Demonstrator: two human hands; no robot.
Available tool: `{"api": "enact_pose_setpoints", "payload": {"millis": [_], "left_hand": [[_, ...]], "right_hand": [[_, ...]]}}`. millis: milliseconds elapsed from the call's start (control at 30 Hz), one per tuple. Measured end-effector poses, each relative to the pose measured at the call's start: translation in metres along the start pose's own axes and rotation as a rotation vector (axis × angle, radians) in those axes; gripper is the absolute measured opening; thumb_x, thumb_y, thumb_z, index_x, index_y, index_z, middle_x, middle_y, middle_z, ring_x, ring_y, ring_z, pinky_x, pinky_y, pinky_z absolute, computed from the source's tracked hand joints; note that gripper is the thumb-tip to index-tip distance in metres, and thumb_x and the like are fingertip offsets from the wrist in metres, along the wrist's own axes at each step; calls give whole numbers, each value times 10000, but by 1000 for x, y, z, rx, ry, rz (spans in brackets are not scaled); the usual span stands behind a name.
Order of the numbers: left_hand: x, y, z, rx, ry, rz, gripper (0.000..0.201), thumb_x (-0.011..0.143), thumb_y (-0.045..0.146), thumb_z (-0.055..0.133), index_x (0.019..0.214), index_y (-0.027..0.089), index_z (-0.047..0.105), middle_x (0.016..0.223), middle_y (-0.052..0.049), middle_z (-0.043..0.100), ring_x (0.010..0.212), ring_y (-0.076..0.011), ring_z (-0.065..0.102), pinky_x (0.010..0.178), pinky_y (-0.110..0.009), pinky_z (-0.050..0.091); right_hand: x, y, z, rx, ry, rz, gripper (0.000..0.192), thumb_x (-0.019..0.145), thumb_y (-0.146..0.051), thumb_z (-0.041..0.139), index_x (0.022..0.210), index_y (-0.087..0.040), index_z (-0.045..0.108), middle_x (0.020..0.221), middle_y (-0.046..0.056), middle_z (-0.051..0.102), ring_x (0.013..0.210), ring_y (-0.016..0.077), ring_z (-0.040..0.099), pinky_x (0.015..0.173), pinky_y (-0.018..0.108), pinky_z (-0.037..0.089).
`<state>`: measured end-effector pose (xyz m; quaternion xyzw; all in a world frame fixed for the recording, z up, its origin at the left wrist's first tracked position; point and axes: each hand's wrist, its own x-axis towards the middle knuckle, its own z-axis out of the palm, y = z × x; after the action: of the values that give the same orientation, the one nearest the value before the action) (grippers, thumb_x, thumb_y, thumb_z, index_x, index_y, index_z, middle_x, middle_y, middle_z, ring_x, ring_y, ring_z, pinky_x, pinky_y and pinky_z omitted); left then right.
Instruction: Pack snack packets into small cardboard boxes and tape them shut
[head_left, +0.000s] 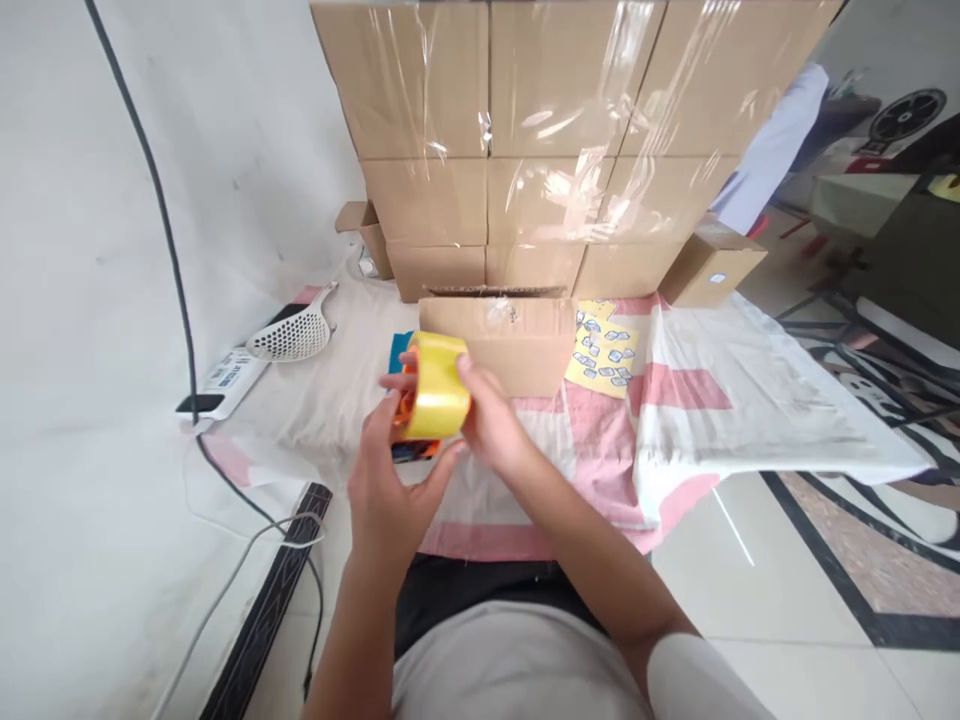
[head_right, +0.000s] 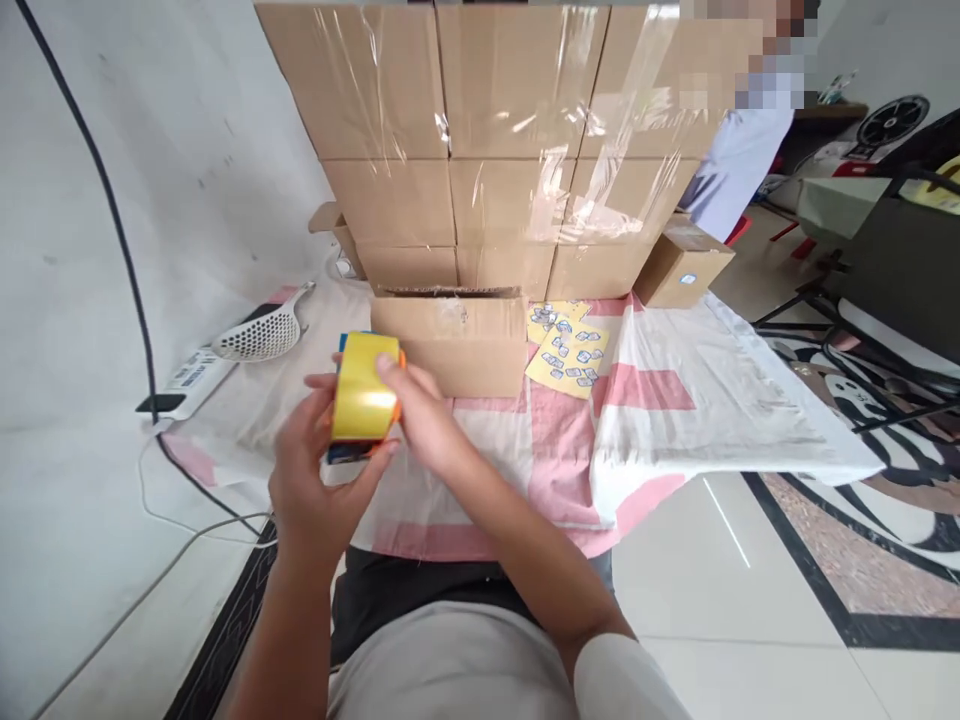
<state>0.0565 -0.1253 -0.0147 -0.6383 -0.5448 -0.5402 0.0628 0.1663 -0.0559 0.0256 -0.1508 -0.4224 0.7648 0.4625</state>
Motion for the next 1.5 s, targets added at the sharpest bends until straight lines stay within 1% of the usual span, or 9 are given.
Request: {"api": "enact_pose_setpoints", "payload": {"millis": [100, 233, 467, 733, 967, 1100, 1167, 1333, 1500], "left_hand": [[-7, 5, -8, -151, -105, -28, 733, 867, 352, 756, 1489, 235, 388, 1457, -148, 579, 1391, -292, 553, 1127, -461, 489], [-16, 14, -4, -70, -68, -213, 461, 881, 392, 719, 1272, 195, 573, 1343, -150, 653, 1376, -313, 549, 1147, -511, 442], [-32, 6, 28, -251, -300, -214, 165, 927, 343, 652, 1015, 227, 729, 1214, -89, 666, 1201, -240, 619, 1087, -430, 477], [-51, 25, 65, -289, -324, -187, 146, 910, 289, 657, 813, 231, 750, 1100, -73, 649, 1102, -246, 607, 1022, -437, 488], [-39, 62, 43, -492, -472, -281, 215, 962, 295, 542, 793, 209, 642, 992, -56, 686, 952, -191, 681, 851, -320, 540], [-43, 62, 42, -698, -759, -570, 195, 946, 381, 572, 928, 204, 652, 848, -29, 721, 699, -164, 713, 736, -303, 563], [-48, 57, 48, -758, -823, -667, 214, 913, 380, 616, 1023, 200, 654, 803, -19, 739, 624, -157, 704, 716, -303, 569], [-61, 49, 61, -746, -782, -748, 326, 880, 392, 660, 1120, 172, 653, 832, -36, 769, 570, -150, 699, 679, -293, 570], [-70, 47, 62, -667, -719, -698, 395, 905, 398, 643, 1228, 173, 670, 869, -47, 783, 594, -154, 709, 704, -302, 588]], "right_hand": [[-14, -8, -4, -77, 75, -67, 633, 804, -781, 636, 1069, -211, 708, 904, 89, 780, 1098, 317, 714, 828, 429, 621], [-31, -5, -11, -192, 165, -136, 559, 797, -696, 711, 1092, -222, 674, 863, 66, 769, 997, 292, 735, 774, 400, 623], [-50, -3, -27, -268, 398, -279, 425, 795, -572, 767, 980, -212, 637, 694, 13, 675, 723, 217, 702, 672, 343, 586], [-77, -10, -54, -354, 566, -376, 407, 821, -617, 708, 832, -221, 614, 656, 15, 639, 609, 187, 639, 552, 314, 532], [-88, -16, -61, -460, 678, -389, 383, 770, -552, 782, 880, -214, 639, 701, 2, 654, 636, 184, 646, 573, 308, 536], [-83, -27, -78, -347, 689, -422, 389, 782, -543, 781, 930, -204, 660, 678, 1, 658, 592, 175, 649, 584, 319, 564], [-78, -31, -90, -249, 673, -379, 409, 791, -570, 763, 910, -193, 659, 662, 6, 656, 588, 185, 660, 615, 350, 596], [-68, -34, -107, -166, 724, -269, 450, 763, -601, 764, 875, -183, 642, 674, 40, 674, 715, 252, 722, 674, 418, 639], [-62, -28, -112, -210, 804, -250, 495, 772, -638, 731, 950, -182, 663, 730, 47, 677, 730, 254, 716, 652, 425, 640]]}}
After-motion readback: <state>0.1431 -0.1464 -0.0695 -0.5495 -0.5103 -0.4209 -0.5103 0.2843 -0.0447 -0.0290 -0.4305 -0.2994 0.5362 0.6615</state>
